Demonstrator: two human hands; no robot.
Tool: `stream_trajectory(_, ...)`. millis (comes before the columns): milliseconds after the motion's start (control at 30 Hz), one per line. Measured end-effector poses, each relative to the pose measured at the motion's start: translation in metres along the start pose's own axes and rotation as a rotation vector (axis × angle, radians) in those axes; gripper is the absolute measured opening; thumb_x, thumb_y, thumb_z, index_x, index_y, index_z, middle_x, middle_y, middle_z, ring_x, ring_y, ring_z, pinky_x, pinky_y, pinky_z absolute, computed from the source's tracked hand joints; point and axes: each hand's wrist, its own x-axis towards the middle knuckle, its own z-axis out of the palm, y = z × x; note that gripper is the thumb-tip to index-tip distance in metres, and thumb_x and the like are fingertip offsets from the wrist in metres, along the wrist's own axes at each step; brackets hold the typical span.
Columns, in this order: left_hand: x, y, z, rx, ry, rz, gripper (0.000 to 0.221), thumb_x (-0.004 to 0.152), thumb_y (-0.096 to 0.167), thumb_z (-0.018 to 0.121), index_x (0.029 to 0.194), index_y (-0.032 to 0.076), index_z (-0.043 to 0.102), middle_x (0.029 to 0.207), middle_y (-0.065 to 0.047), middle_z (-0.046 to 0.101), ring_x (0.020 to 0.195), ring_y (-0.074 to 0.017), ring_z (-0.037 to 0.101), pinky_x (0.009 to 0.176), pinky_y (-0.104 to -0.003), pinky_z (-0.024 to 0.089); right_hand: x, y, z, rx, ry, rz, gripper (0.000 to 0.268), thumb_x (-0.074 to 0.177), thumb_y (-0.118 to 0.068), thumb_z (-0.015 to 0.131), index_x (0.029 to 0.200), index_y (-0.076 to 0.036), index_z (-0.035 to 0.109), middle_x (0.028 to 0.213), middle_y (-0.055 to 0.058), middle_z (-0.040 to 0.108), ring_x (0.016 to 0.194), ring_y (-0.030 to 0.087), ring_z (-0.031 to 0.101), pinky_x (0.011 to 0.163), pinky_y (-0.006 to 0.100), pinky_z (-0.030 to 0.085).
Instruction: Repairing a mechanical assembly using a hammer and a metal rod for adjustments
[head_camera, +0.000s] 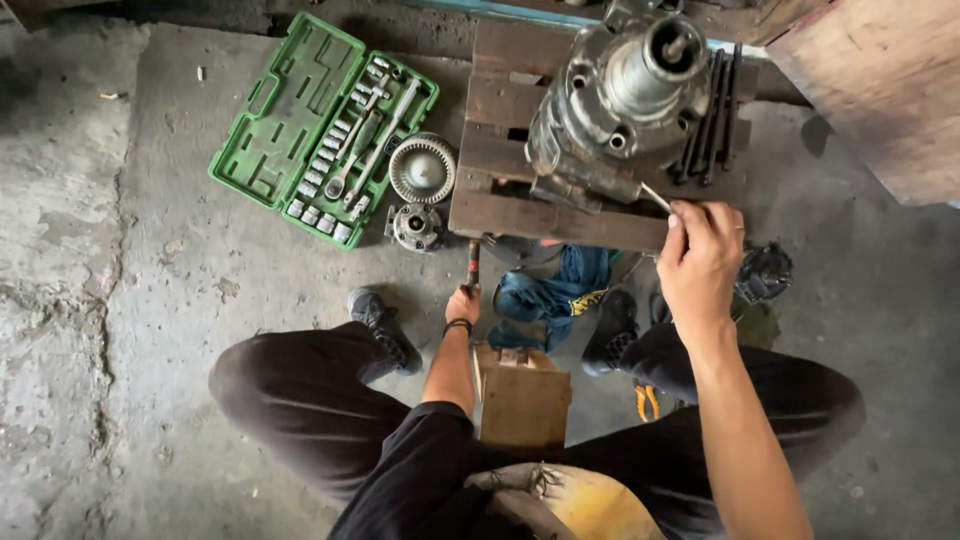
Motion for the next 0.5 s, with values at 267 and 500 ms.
stream_trajectory(267, 0.001, 0.015, 0.004, 0.036, -0.108, 0.008, 0.068, 0.095, 0.037, 0.043, 0.139, -0.011, 0.028, 0.118, -0.031, 0.068, 0.111, -0.0444, 0.069, 0.100, -0.052, 0.055, 0.005, -0.006, -0.005, 0.033, -0.016, 0.058, 0.012, 0.095, 0.007, 0.067, 0.105, 0.001, 0.071, 0.096, 0.017, 0.059, 0.094, 0.042, 0.062, 0.090, 0.051, 0.050)
stream_trajectory(500, -0.008, 0.009, 0.013, -0.116, -0.114, -0.178, 0.076, 0.083, 0.046, 0.072, 0.141, 0.012, 0.038, 0.134, -0.017, 0.062, 0.129, -0.0353, 0.060, 0.114, -0.046, 0.047, -0.001, -0.007, 0.000, 0.055, 0.026, 0.115, 0.014, 0.098, 0.003, 0.068, 0.110, -0.003, 0.072, 0.103, 0.014, 0.063, 0.099, 0.037, 0.063, 0.093, 0.046, 0.050)
